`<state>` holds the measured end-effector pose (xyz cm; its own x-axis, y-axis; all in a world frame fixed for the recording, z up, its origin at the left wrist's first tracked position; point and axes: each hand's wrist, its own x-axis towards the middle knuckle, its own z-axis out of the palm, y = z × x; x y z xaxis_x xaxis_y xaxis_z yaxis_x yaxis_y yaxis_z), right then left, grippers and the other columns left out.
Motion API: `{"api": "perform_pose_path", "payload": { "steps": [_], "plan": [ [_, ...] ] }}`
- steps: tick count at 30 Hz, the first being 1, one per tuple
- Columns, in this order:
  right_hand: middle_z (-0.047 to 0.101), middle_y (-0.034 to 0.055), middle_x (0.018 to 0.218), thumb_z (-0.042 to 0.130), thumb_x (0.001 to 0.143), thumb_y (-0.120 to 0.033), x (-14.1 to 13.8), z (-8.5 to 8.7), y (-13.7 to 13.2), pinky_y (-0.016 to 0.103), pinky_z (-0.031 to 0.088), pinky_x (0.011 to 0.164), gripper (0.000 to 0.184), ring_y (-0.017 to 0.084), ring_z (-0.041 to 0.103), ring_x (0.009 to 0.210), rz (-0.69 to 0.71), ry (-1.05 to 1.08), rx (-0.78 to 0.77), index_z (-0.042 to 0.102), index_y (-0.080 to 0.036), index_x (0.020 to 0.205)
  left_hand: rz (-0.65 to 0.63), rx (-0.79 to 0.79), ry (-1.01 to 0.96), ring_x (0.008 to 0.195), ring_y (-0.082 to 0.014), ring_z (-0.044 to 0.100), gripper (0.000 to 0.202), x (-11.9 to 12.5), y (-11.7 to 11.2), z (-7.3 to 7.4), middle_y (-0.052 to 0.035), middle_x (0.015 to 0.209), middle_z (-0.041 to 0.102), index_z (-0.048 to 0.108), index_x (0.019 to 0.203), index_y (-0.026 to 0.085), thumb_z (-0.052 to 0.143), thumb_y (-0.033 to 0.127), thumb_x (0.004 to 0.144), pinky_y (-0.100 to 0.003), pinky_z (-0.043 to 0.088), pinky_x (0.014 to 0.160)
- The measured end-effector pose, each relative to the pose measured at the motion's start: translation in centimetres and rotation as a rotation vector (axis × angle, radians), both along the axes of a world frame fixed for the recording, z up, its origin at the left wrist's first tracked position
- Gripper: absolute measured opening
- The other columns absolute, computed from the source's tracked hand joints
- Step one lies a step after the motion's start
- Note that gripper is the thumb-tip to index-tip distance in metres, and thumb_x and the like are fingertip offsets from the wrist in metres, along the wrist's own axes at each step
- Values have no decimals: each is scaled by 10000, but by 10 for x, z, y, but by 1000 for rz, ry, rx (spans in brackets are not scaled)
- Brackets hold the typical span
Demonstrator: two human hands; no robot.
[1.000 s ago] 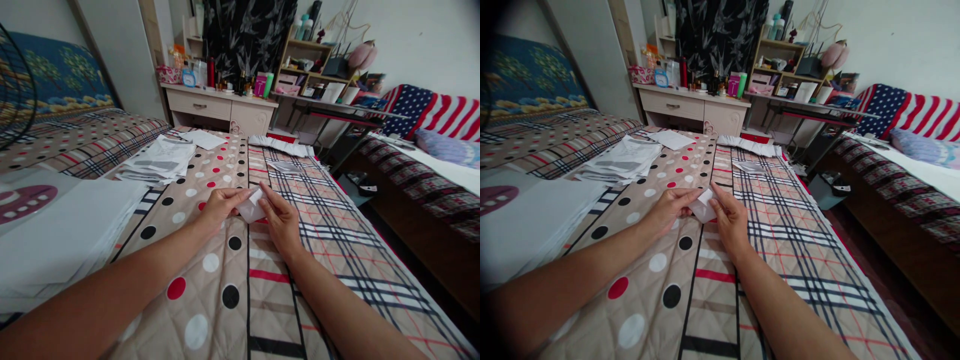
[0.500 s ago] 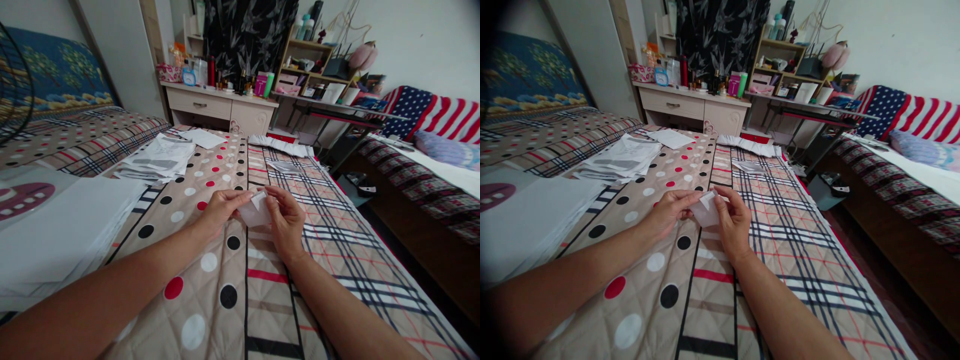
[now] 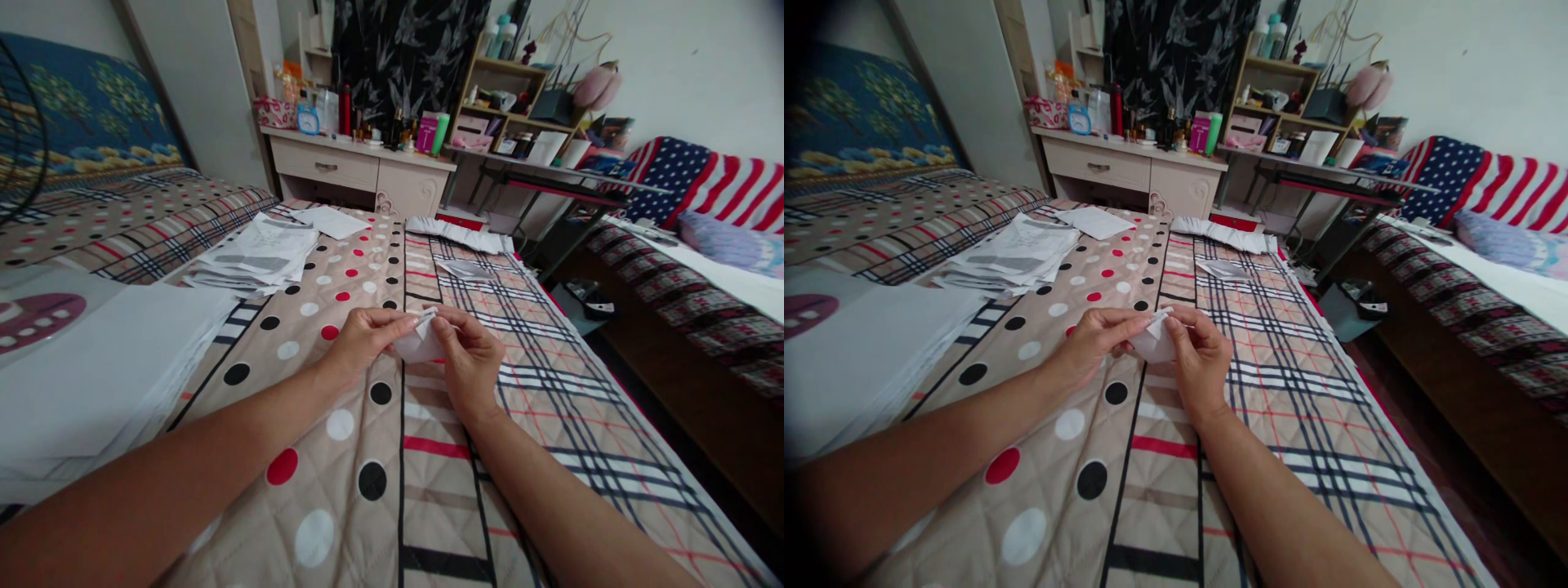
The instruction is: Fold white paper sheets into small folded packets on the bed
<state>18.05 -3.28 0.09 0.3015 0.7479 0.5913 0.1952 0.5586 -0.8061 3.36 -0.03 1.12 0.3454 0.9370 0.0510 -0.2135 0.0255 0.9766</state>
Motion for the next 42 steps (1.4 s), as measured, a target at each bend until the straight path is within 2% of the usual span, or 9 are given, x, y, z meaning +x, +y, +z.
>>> {"api": "perform_pose_path", "payload": {
  "steps": [10, 18, 23, 26, 32, 37, 42],
  "plan": [
    [763, 22, 924, 711, 804, -192, 0, 1, -2, 352, 559, 852, 101, 189, 705, 891, -46, 19, 17, 776, -246, 858, 2, 4, -37, 622, -94, 569, 241, 2, -2, 1, -25, 737, 713, 786, 822, 206, 768, 415, 703, -190, 412, 530],
    [764, 23, 967, 742, 774, -207, -2, -1, -2, 354, 574, 863, 118, 196, 712, 913, -33, 29, -25, 780, -256, 874, 114, 51, -36, 704, -121, 608, 226, 3, 0, -4, -44, 822, 744, 783, 853, 190, 750, 376, 730, -201, 448, 586],
    [762, 17, 980, 744, 775, -204, -1, -1, -1, 356, 571, 881, 139, 194, 709, 928, -41, 15, -27, 779, -266, 893, 133, 228, 36, 760, -145, 650, 198, 4, 2, -7, -45, 859, 757, 780, 876, 191, 710, 352, 784, -225, 478, 637],
    [756, 10, 1002, 737, 785, -202, -1, -2, -1, 361, 563, 896, 154, 191, 703, 947, -39, -34, 1, 777, -282, 911, 196, 320, 67, 794, -161, 670, 173, 4, 4, -10, -44, 866, 761, 777, 851, 191, 708, 337, 791, -247, 502, 692],
    [753, 32, 1008, 728, 795, -211, -2, -1, -1, 383, 566, 886, 135, 203, 705, 933, -87, -90, 10, 774, -256, 914, 270, 368, 93, 753, -155, 670, 168, 5, 5, -14, -39, 830, 754, 770, 843, 186, 711, 335, 792, -240, 501, 651],
    [753, 36, 1005, 716, 803, -194, -2, 1, -2, 380, 555, 902, 129, 199, 705, 939, -127, -178, 61, 769, -240, 911, 330, 502, 197, 791, -159, 666, 133, 4, 0, -8, -49, 843, 740, 767, 825, 189, 695, 300, 806, -213, 484, 592],
    [755, 42, 984, 705, 811, -193, -3, 3, -3, 390, 559, 885, 105, 201, 709, 910, -186, -251, 97, 762, -230, 890, 357, 549, 204, 804, -159, 665, 120, 4, -5, -3, -53, 855, 729, 758, 819, 190, 684, 284, 814, -187, 478, 537]
  ]
}}
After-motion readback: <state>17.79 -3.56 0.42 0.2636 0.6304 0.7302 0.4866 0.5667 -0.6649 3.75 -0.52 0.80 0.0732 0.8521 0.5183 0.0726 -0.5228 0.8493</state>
